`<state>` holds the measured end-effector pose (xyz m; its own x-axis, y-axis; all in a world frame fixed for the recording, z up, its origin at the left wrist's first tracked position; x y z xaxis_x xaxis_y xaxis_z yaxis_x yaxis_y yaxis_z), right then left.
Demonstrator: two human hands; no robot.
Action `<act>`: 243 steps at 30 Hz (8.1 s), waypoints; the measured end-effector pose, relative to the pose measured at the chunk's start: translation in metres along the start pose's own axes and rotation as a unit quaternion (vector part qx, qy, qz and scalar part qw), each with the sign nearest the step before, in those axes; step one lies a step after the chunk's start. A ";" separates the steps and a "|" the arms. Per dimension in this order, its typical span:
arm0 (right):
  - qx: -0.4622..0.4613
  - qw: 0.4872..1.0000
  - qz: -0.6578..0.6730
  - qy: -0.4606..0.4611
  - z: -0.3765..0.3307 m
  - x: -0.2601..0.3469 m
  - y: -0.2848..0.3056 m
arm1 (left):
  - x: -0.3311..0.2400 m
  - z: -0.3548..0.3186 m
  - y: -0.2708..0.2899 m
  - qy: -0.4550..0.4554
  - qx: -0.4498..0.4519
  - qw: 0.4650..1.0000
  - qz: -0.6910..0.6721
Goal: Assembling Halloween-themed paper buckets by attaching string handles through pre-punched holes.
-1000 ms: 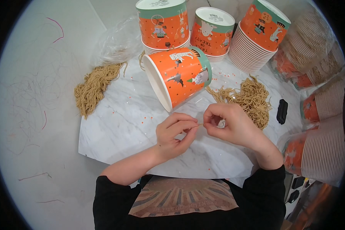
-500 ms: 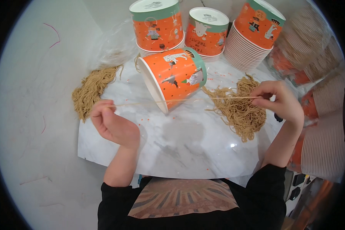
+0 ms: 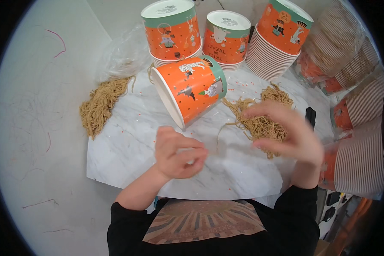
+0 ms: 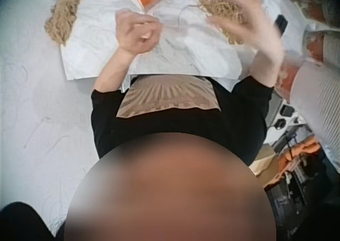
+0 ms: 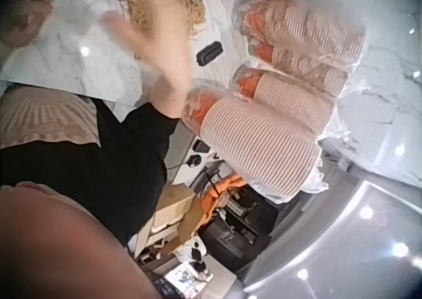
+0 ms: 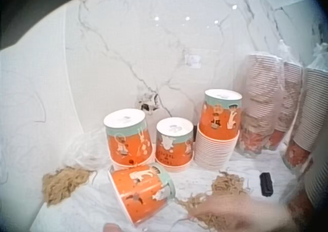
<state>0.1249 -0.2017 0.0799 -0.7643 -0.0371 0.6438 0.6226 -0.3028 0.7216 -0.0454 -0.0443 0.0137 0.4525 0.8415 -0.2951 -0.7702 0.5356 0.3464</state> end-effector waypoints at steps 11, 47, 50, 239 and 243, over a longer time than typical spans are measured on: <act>0.005 0.964 0.237 -0.120 0.014 -0.001 -0.093 | 0.009 -0.008 -0.008 0.080 0.000 0.996 -0.041; -0.225 0.973 0.019 0.040 0.097 0.008 -0.046 | 0.072 -0.016 -0.027 0.386 -0.080 0.823 -0.408; -0.203 0.979 0.005 0.026 0.096 0.006 -0.050 | 0.066 -0.017 -0.032 0.388 -0.046 0.816 -0.427; -0.123 0.980 0.143 -0.060 0.065 -0.003 -0.036 | 0.076 0.068 -0.032 0.446 0.392 0.745 -0.305; -0.135 0.979 0.147 -0.033 0.065 0.005 -0.035 | 0.075 0.069 -0.036 0.448 0.372 0.743 -0.330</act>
<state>0.1103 -0.1293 0.0747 -0.5406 -0.1025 0.8350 0.7402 -0.5297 0.4142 0.0473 0.0045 0.0406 -0.1164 0.1712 -0.9783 0.0991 0.9821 0.1601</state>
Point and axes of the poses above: each hand's wrist, its own z-axis towards the middle knuckle, its own y-axis out of the back of the hand, x = y × z, the point moved 7 cm from there along z, towards the middle knuckle
